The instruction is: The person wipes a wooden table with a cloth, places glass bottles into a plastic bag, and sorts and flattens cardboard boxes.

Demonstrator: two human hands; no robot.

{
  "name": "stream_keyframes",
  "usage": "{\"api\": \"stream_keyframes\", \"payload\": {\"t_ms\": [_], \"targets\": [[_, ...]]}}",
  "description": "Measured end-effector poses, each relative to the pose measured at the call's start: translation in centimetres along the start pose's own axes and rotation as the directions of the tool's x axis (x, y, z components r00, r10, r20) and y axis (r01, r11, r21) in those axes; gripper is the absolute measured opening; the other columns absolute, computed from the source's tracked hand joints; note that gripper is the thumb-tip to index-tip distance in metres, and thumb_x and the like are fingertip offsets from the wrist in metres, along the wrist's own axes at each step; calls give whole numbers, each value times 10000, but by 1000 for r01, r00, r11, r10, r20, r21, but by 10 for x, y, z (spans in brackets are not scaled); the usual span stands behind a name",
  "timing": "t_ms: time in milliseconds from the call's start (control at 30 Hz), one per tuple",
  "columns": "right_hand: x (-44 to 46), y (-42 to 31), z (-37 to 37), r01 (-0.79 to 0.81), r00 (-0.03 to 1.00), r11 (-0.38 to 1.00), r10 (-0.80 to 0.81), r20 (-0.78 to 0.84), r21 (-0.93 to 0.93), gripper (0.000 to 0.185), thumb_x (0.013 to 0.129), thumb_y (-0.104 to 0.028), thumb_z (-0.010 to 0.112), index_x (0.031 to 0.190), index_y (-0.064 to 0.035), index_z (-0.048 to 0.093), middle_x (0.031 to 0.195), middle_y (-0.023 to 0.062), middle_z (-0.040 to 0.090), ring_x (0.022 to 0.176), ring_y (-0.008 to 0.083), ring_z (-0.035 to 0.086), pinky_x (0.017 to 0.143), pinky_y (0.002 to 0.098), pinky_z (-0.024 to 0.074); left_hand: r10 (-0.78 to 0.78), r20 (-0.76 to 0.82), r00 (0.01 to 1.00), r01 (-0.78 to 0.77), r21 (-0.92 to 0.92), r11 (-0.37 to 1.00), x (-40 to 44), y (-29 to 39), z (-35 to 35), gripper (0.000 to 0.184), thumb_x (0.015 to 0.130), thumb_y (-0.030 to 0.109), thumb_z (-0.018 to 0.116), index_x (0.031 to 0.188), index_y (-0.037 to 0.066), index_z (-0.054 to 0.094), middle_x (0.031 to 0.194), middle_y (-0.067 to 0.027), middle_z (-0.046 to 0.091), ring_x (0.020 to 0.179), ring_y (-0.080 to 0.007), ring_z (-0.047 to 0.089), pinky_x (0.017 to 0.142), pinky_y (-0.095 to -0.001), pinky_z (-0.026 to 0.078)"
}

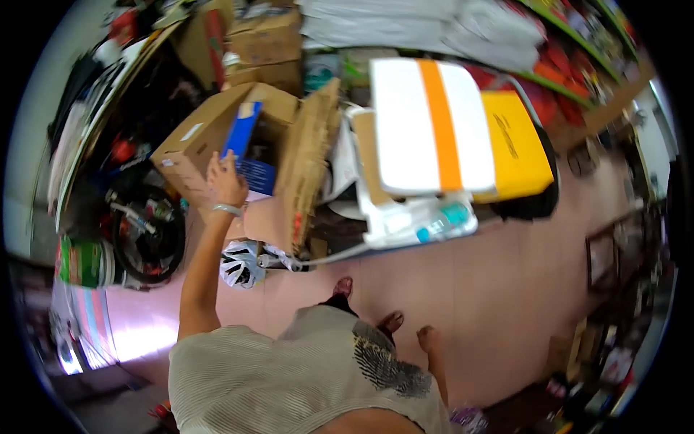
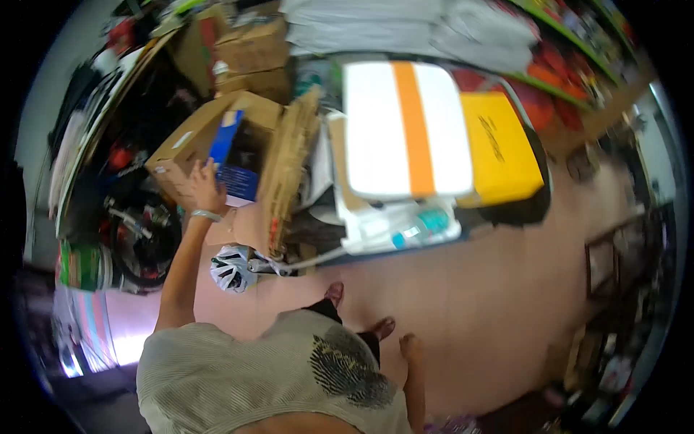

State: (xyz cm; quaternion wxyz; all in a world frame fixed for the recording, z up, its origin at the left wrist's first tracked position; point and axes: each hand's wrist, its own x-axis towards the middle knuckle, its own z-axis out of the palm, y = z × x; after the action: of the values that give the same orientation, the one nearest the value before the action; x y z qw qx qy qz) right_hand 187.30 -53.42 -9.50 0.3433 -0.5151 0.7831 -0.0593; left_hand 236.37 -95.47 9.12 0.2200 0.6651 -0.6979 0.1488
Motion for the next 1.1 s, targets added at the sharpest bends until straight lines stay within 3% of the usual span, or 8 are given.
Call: {"api": "stream_keyframes", "payload": {"t_ms": [100, 167, 333, 433, 733, 833, 933, 1100], "targets": [[-19, 88, 48, -2, 1000, 987, 1, 6, 160, 177, 785, -98, 596, 827, 73, 581, 636, 162, 584, 581, 222, 593, 502, 322, 479, 235, -143, 961, -256, -150, 955, -6, 74, -44, 584, 702, 42, 546, 1264, 89, 400, 1301, -242, 306, 1104, -426, 338, 939, -494, 259], [-40, 138, 88, -273, 960, 874, 274, 57, 402, 189, 796, -99, 581, 818, 89, 575, 628, 161, 584, 517, 205, 576, 456, 310, 477, 293, -134, 947, -318, -242, 917, -23, 126, -69, 471, 737, 27, 535, 1201, 76, 471, 1266, -225, 365, 1107, -398, 360, 935, -471, 269], [-104, 233, 116, -644, 724, 719, 464, 510, 260, 274, 849, -231, 526, 825, 37, 575, 652, 117, 636, 571, 191, 618, 532, 301, 501, 461, -141, 876, -475, -417, 775, -90, 246, -102, 315, 744, -44, 511, 1045, 34, 565, 1134, -204, 491, 1035, -369, 459, 887, -407, 362], [-145, 254, 80, -752, 653, 584, 594, 470, 306, 222, 814, -186, 541, 771, 26, 592, 691, 119, 648, 595, 180, 623, 567, 301, 514, 596, -71, 799, -517, -587, 623, -130, 325, -104, 289, 726, -94, 499, 974, 33, 578, 1007, -191, 555, 907, -345, 547, 768, -359, 451], [-187, 343, 34, -621, 762, 738, 648, -18, 264, 165, 783, -114, 561, 819, 32, 628, 646, 151, 633, 541, 195, 635, 483, 289, 528, 938, -66, 339, -485, -867, 115, -206, 532, -101, 293, 695, -76, 498, 954, 37, 573, 967, -151, 571, 810, -325, 579, 684, -357, 491], [-165, 341, 40, -618, 669, 573, 743, -21, 539, 203, 728, -187, 595, 614, -22, 622, 614, 137, 621, 580, 281, 620, 646, 367, 511, 970, -108, 220, -485, -875, 12, -208, 581, -95, 277, 708, -60, 511, 961, 37, 565, 951, -143, 576, 803, -318, 590, 674, -356, 501], [-142, 310, 8, -689, 547, 147, 748, 376, 710, 229, 753, -215, 607, 616, -33, 630, 583, 106, 619, 579, 238, 629, 660, 346, 512, 982, -108, 153, -446, -894, -29, -205, 626, -79, 284, 714, -58, 519, 975, 42, 566, 949, -142, 576, 808, -324, 591, 662, -362, 505], [-108, 310, -26, -810, 445, 224, 836, 321, 542, 168, 753, -186, 617, 761, -20, 647, 617, 75, 643, 525, 146, 622, 534, 293, 524, 990, -107, 91, -427, -902, -58, -177, 707, -41, 294, 733, -40, 522, 1010, 52, 557, 964, -150, 569, 818, -341, 586, 668, -374, 504]]}}
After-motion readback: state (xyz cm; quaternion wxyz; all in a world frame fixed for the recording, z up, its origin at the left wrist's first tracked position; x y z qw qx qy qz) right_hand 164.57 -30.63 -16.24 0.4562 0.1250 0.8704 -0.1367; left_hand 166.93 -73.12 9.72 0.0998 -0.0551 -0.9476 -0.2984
